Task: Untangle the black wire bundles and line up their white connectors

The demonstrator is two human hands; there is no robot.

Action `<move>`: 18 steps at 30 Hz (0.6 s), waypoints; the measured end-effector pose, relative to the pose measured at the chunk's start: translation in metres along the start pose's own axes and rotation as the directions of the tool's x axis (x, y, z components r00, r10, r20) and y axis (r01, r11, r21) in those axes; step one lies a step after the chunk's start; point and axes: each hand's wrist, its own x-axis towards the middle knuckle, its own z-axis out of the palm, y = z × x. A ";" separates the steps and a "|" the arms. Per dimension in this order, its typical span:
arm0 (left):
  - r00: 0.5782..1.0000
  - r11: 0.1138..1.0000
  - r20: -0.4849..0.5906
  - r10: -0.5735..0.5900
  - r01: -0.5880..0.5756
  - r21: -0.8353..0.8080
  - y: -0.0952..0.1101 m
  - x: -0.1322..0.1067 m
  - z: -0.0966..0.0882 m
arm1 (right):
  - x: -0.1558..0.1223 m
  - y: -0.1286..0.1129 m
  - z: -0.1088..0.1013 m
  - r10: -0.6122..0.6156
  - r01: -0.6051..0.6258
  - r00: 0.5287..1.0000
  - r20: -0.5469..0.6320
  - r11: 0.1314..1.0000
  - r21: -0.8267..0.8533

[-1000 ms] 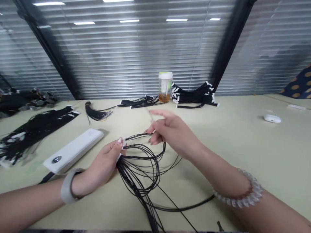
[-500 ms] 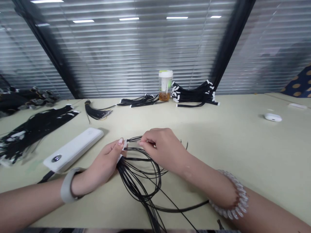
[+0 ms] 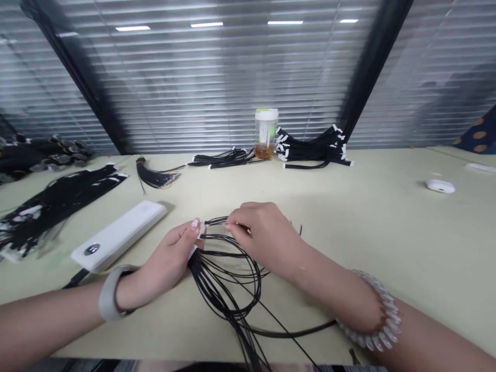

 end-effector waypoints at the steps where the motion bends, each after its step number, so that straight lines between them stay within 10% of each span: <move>1: 1.000 1.000 0.001 0.000 0.000 0.009 0.001 0.000 0.000 | 0.000 0.000 0.000 -0.004 0.004 1.000 -0.006 1.000 -0.004; 18: 0.999 0.999 -0.001 0.041 -0.041 0.018 0.000 0.000 -0.001 | 0.001 -0.001 -0.004 -0.077 0.076 0.996 0.035 0.997 0.014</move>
